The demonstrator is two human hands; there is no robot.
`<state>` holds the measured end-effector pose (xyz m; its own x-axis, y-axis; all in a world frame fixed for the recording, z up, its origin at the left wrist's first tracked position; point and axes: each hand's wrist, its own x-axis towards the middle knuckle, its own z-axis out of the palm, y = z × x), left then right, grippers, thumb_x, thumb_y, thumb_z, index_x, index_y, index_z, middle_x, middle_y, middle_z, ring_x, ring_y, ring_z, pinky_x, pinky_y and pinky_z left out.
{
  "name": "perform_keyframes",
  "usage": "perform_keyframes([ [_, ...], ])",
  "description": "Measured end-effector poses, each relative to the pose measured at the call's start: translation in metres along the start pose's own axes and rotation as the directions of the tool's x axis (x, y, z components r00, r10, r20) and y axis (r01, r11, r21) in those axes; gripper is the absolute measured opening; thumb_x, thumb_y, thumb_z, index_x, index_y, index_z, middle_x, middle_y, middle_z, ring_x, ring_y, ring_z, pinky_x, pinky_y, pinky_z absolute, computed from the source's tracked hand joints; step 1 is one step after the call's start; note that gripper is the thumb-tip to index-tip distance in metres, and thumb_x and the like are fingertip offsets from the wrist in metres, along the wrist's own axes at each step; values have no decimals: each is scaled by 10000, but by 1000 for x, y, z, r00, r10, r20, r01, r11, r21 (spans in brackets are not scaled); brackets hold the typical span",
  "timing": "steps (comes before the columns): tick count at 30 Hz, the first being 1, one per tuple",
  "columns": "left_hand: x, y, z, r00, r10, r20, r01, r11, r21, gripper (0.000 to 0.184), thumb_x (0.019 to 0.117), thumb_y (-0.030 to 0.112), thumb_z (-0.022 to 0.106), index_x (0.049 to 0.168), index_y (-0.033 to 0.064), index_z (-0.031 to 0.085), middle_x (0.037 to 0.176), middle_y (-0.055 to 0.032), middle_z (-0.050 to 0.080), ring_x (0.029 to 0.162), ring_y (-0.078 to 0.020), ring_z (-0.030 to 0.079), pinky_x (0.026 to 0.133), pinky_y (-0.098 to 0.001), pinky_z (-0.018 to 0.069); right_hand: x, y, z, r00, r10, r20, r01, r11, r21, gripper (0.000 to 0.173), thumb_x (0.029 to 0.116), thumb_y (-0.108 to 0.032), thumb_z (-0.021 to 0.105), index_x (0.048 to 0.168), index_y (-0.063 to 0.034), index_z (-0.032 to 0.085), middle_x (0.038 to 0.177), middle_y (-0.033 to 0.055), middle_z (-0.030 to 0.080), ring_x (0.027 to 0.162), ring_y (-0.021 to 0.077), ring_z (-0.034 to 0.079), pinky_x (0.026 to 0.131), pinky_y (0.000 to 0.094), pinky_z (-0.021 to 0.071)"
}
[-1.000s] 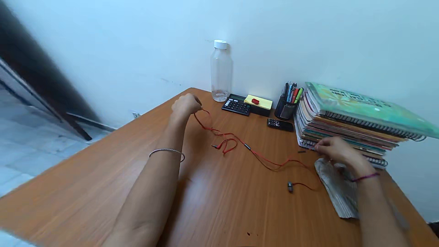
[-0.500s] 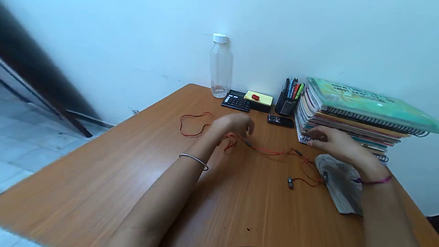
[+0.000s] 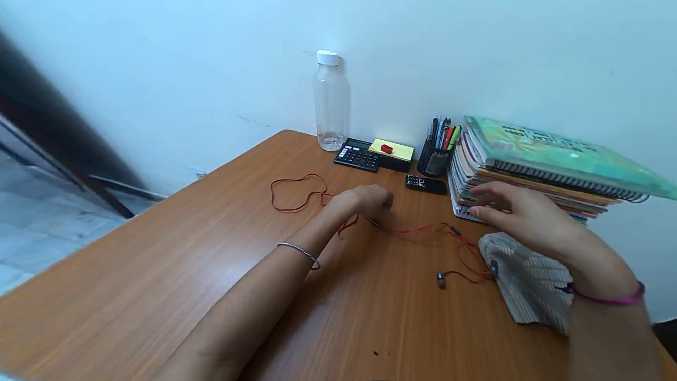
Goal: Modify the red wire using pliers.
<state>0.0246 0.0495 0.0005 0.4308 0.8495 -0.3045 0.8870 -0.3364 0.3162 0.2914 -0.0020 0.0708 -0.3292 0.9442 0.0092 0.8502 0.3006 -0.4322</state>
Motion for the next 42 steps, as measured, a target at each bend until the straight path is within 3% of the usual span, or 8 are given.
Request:
perform_keyframes([
  [7, -3, 3, 1, 986, -66, 154, 61, 997, 39, 271, 914, 52, 753, 1164, -27, 684, 1117, -219, 668, 1041, -368, 634, 916, -557, 485, 2, 2, 1, 1000, 26, 9, -26, 1000, -3, 347, 1013, -198, 656, 1331, -64, 625, 1167, 131, 700, 1045, 276, 679, 910, 508, 528],
  [16, 1, -3, 3, 974, -42, 222, 32, 998, 46, 186, 974, 60, 677, 1117, -59, 660, 1051, -196, 650, 962, -304, 607, 880, -486, 471, 55, 39, 63, 964, 210, 162, -182, 968, -171, 255, 1023, -142, 612, 1250, -54, 687, 1177, 190, 697, 1121, 382, 645, 954, 593, 474],
  [20, -10, -6, -10, 995, -17, 97, 22, 998, -54, 225, 1030, 67, 592, 1207, -71, 610, 1089, -228, 642, 999, -333, 616, 916, -508, 471, 64, 43, 86, 944, 234, 231, -184, 958, -220, 297, 999, -105, 632, 1279, -6, 648, 1252, 232, 645, 1197, 403, 600, 1009, 584, 449],
  [23, -23, -9, -26, 993, 39, -109, -54, 989, -138, 234, 1048, 40, 540, 1230, -89, 607, 1114, -243, 657, 1023, -338, 643, 956, -499, 488, 67, 47, 85, 936, 244, 252, -198, 961, -193, 284, 989, -88, 643, 1248, 29, 636, 1180, 245, 658, 1145, 402, 614, 987, 571, 452],
  [27, -43, -17, -44, 899, 49, -435, -173, 953, -249, 211, 1059, 40, 510, 1185, -80, 630, 1009, -196, 670, 870, -244, 659, 836, -408, 545, 58, 57, 64, 971, 165, 176, -195, 966, 168, 241, 1001, -27, 622, 1228, 51, 638, 1066, 206, 665, 927, 274, 638, 855, 435, 514],
  [31, -65, -24, -57, 779, -38, -625, -278, 873, -400, 192, 1068, 82, 497, 1167, -29, 619, 850, -52, 638, 672, -58, 570, 645, -237, 495, 37, 55, 30, 987, 158, -35, -109, 809, 578, 196, 1024, -3, 550, 1193, 55, 632, 885, 81, 686, 752, 103, 657, 737, 264, 558],
  [37, -83, -17, -66, 708, -204, -676, -417, 651, -634, 120, 1070, 86, 491, 1095, 66, 607, 797, 38, 626, 593, 10, 542, 561, -130, 459, 12, 36, 0, 980, 93, -178, 74, 654, 753, 202, 1018, 54, 501, 1111, -1, 672, 928, 37, 714, 794, 89, 693, 766, 231, 583],
  [42, -84, -9, -66, 713, -182, -677, -455, 615, -644, 113, 1052, 58, 517, 1055, 71, 629, 820, 37, 652, 644, 0, 587, 606, -143, 495, 2, 23, -5, 961, -15, -277, 224, 632, 742, 233, 961, 112, 536, 1042, -33, 699, 944, 12, 720, 854, 77, 693, 820, 223, 578],
])
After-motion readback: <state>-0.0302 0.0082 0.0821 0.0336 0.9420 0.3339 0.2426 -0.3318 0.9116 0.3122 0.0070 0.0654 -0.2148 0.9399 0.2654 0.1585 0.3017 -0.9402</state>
